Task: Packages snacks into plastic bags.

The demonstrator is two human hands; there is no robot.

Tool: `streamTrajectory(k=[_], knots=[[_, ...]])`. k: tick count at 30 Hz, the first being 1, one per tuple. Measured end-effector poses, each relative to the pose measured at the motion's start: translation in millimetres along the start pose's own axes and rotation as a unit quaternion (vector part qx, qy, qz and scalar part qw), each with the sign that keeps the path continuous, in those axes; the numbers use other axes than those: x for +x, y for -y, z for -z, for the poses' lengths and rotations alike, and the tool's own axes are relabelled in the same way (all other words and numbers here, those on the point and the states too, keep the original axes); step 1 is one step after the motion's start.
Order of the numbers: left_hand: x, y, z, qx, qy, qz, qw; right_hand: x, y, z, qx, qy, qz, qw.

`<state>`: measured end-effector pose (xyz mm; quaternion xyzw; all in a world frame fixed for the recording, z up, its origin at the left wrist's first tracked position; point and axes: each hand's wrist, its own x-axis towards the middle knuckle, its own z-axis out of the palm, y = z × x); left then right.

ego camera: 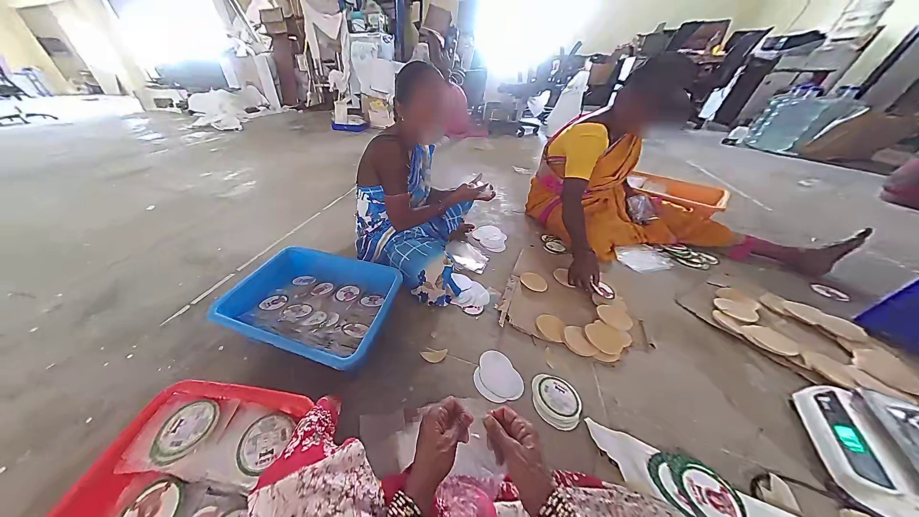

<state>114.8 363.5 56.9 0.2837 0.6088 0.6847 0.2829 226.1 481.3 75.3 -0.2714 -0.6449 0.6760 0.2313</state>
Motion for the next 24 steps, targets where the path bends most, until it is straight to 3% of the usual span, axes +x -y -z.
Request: streamTrajectory(k=[6, 13, 18, 22, 24], knots=[[-1, 2, -4, 0.008, -0.056, -0.012, 0.998, -5, 4, -4, -0.001, 0.041, -0.008, 0.999], [-7, -4, -3, -0.054, 0.085, 0.081, 0.992, 3, 9, 9, -0.164, -0.022, 0.058, 0.985], [-6, -3, -7, -0.06, 0.013, 0.053, 0.997, -3, 15, 15, -0.121, -0.005, 0.067, 0.99], [-8, -11, -9, 0.0, 0.053, 0.109, 0.993, -3, 12, 15, -0.16, -0.044, 0.073, 0.983], [-9, -8, -11, 0.006, 0.075, 0.112, 0.991, 0, 10, 19, -0.121, -0.049, 0.07, 0.989]])
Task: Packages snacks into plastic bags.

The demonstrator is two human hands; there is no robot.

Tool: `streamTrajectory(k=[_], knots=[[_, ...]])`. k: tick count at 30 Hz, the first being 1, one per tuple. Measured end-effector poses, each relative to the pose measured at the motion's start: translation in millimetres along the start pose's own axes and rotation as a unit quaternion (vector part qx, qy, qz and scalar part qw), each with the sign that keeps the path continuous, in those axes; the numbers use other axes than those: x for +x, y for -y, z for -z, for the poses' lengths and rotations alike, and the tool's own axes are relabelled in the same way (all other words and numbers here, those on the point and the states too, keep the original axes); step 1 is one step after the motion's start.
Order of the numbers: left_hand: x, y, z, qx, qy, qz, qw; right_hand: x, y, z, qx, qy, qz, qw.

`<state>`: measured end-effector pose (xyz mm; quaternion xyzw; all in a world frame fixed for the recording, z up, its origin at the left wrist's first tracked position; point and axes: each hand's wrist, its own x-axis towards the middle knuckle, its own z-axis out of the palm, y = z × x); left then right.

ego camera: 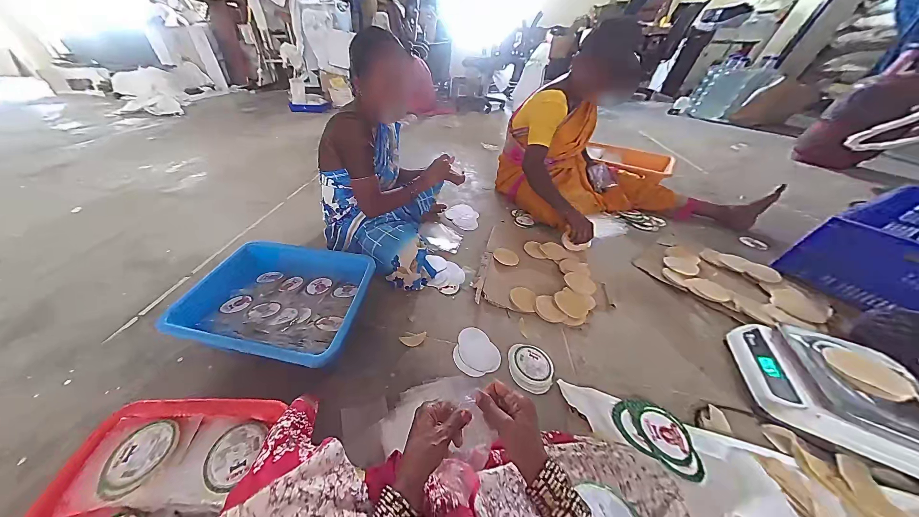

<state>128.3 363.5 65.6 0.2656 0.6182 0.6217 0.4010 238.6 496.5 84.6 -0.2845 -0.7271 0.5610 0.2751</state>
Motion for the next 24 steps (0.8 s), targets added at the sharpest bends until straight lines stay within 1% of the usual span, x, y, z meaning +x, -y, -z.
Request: streamTrajectory(k=[1, 2, 3, 4, 5, 6, 7, 8, 9, 11, 13, 14, 15, 16, 17, 18, 19, 21, 22, 24], knots=[[0, 1, 0, -0.002, -0.009, -0.01, 1.0, 3, 0, 3, 0.054, -0.009, -0.012, 0.998], [0, 1, 1, 0.001, -0.028, -0.016, 0.999, 7, 1, 7, 0.123, -0.03, -0.047, 0.991], [0, 0, 3, -0.002, -0.052, -0.018, 0.998, 15, 4, 12, 0.195, -0.077, -0.104, 0.972], [-1, -1, 4, -0.012, -0.075, -0.016, 0.997, 26, 5, 19, 0.27, -0.149, -0.169, 0.936], [-3, -2, 3, -0.022, -0.096, -0.015, 0.995, 38, 8, 30, 0.34, -0.225, -0.241, 0.881], [-4, -4, 2, -0.024, -0.112, -0.019, 0.993, 47, 9, 43, 0.394, -0.264, -0.29, 0.831], [-5, -5, 1, -0.024, -0.12, -0.029, 0.992, 52, 10, 54, 0.42, -0.279, -0.314, 0.804], [-3, -6, 0, -0.023, -0.125, -0.044, 0.991, 55, 14, 59, 0.422, -0.276, -0.324, 0.8], [0, -7, -1, -0.025, -0.128, -0.063, 0.989, 56, 20, 58, 0.404, -0.263, -0.325, 0.813], [0, -4, -3, -0.034, -0.124, -0.081, 0.988, 46, 30, 52, 0.371, -0.188, -0.329, 0.848], [1, -4, -4, -0.041, -0.126, -0.08, 0.988, 44, 31, 47, 0.317, -0.093, -0.33, 0.884], [1, -3, -4, -0.045, -0.13, -0.074, 0.988, 46, 25, 48, 0.252, -0.038, -0.312, 0.915], [0, -2, -5, -0.048, -0.138, -0.068, 0.987, 52, 15, 51, 0.151, 0.013, -0.277, 0.949], [-2, 0, -5, -0.049, -0.147, -0.061, 0.986, 61, -1, 55, 0.021, 0.051, -0.232, 0.971], [-2, 1, -6, -0.051, -0.154, -0.057, 0.985, 73, -15, 64, -0.126, 0.079, -0.199, 0.969], [-2, 2, -6, -0.052, -0.158, -0.056, 0.984, 86, -29, 72, -0.252, 0.097, -0.186, 0.945], [-1, 4, -5, -0.05, -0.162, -0.056, 0.984, 98, -46, 79, -0.331, 0.091, -0.187, 0.92], [2, 7, -3, -0.037, -0.163, -0.056, 0.984, 118, -78, 91, -0.399, 0.061, -0.23, 0.886], [4, 9, -2, -0.027, -0.158, -0.059, 0.985, 125, -92, 96, -0.41, 0.048, -0.253, 0.875], [6, 12, -1, -0.014, -0.151, -0.058, 0.987, 131, -112, 104, -0.435, 0.045, -0.27, 0.858]])
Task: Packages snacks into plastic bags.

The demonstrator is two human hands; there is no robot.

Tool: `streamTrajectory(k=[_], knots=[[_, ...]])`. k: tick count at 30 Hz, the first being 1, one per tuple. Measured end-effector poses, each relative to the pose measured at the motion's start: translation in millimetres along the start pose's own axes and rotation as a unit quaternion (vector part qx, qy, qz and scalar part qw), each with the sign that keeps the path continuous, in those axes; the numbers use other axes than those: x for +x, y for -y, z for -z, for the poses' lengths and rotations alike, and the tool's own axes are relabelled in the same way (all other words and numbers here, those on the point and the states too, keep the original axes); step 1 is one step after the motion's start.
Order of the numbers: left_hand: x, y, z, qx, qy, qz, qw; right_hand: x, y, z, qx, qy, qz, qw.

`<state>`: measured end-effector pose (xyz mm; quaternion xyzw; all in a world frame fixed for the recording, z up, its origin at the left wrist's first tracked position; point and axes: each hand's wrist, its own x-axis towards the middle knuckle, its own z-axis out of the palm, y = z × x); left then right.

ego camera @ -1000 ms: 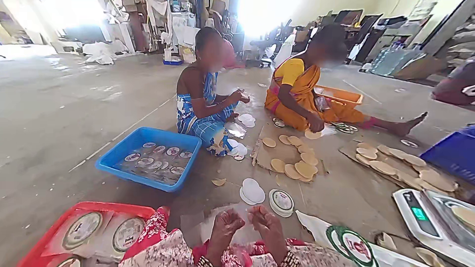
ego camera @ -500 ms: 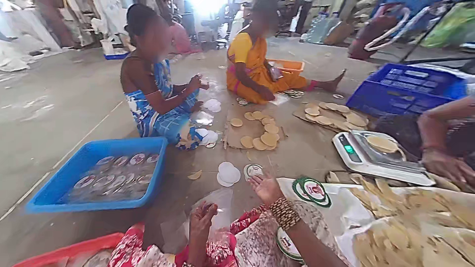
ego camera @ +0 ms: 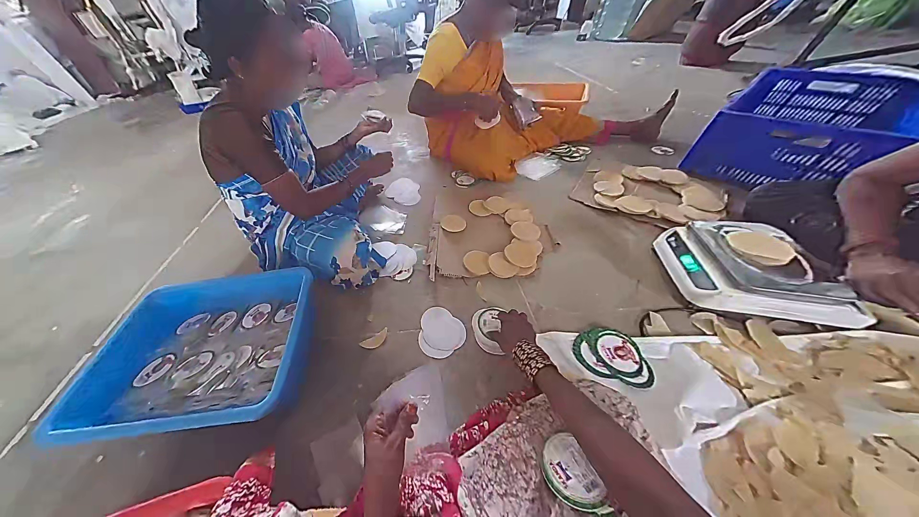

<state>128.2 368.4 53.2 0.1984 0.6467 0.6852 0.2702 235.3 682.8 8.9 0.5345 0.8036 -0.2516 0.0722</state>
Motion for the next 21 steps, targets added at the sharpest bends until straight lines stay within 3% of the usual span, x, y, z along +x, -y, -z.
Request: streamTrajectory(k=[9, 13, 17, 21], knots=[[3, 3, -3, -0.002, 0.016, 0.021, 1.0, 2, -12, -17, -0.036, -0.019, 0.068, 0.997], [-2, 1, -2, 0.013, 0.027, 0.032, 0.999, -17, -12, 12, -0.012, 0.064, 0.093, 0.994], [-2, 0, -2, 0.003, 0.036, 0.011, 0.999, -86, -16, 67, 0.019, 0.096, 0.21, 0.973], [-3, -3, -2, 0.008, 0.047, 0.008, 0.999, -187, -49, 82, -0.013, 0.155, 0.294, 0.943]])
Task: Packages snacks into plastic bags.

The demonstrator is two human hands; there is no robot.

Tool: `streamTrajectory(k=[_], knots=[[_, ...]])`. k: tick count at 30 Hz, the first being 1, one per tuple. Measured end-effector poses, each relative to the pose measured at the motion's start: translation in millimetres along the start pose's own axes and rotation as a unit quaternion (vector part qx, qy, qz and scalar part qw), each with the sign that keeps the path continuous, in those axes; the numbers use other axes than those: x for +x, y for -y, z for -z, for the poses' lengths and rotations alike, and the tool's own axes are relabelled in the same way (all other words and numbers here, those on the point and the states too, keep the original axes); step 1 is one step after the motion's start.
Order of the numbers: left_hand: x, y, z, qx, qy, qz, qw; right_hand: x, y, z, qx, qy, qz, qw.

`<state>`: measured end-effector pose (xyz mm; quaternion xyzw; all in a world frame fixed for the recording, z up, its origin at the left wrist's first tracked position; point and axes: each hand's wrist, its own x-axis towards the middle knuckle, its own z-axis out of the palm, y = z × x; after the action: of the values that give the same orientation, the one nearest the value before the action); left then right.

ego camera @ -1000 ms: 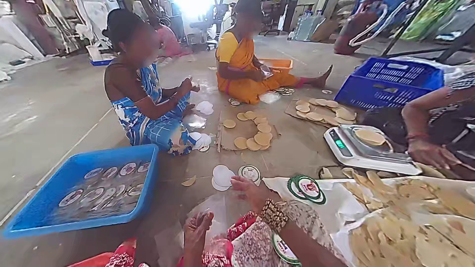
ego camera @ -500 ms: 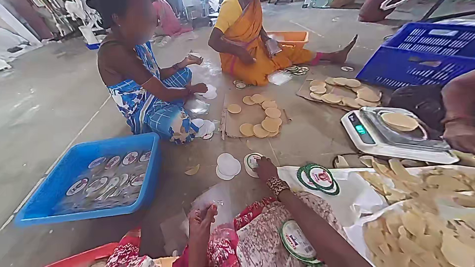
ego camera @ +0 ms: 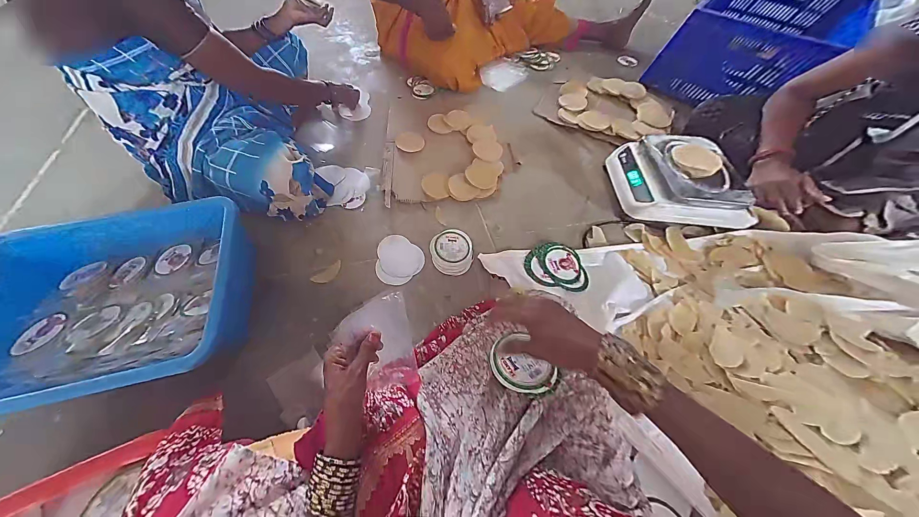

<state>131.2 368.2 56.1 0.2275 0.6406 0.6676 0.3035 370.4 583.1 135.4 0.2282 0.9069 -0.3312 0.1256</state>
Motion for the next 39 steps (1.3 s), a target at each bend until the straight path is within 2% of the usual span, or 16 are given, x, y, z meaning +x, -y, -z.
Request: streamTrajectory(k=[2, 3, 4, 6, 9, 11, 14, 16, 19, 23, 25, 28, 30, 39], knots=[[-1, 0, -1, 0.003, 0.002, 0.0, 1.0, -36, 2, -19, -0.048, 0.058, -0.012, 0.997], [-1, -1, -1, 0.005, 0.003, 0.002, 1.0, -51, -2, -32, -0.072, 0.043, 0.001, 0.997], [-2, -1, -2, 0.006, 0.002, 0.004, 1.0, -64, -11, -47, -0.094, -0.021, 0.033, 0.995], [-3, 0, -3, 0.019, 0.002, 0.007, 1.0, -77, -27, -68, -0.106, -0.207, 0.088, 0.969], [-6, 4, -1, 0.025, 0.001, -0.006, 1.0, -92, -29, -60, 0.044, -0.345, 0.024, 0.937], [-8, 5, 0, 0.011, -0.003, -0.009, 1.0, -100, -29, -50, 0.226, -0.391, -0.014, 0.892], [-11, 2, 0, 0.007, -0.02, 0.01, 1.0, -118, -22, -36, 0.448, -0.367, -0.043, 0.814], [-11, 2, 0, 0.004, -0.026, 0.02, 0.999, -129, -22, -36, 0.504, -0.325, -0.07, 0.798], [-11, 3, -2, 0.003, -0.023, 0.028, 0.999, -137, -38, -52, 0.478, -0.286, -0.128, 0.82], [-12, 7, -3, 0.006, -0.026, 0.036, 0.999, -141, -56, -72, 0.363, -0.319, -0.212, 0.849], [-12, 8, -4, 0.003, -0.032, 0.041, 0.999, -144, -60, -72, 0.338, -0.314, -0.218, 0.86], [-13, 7, -5, 0.01, -0.037, 0.049, 0.998, -151, -67, -70, 0.298, -0.283, -0.183, 0.893], [-14, 7, -5, 0.015, -0.038, 0.054, 0.998, -158, -69, -66, 0.301, -0.27, -0.181, 0.896], [-16, 9, -6, 0.001, -0.026, 0.053, 0.998, -161, -72, -53, 0.412, -0.406, -0.242, 0.779]])
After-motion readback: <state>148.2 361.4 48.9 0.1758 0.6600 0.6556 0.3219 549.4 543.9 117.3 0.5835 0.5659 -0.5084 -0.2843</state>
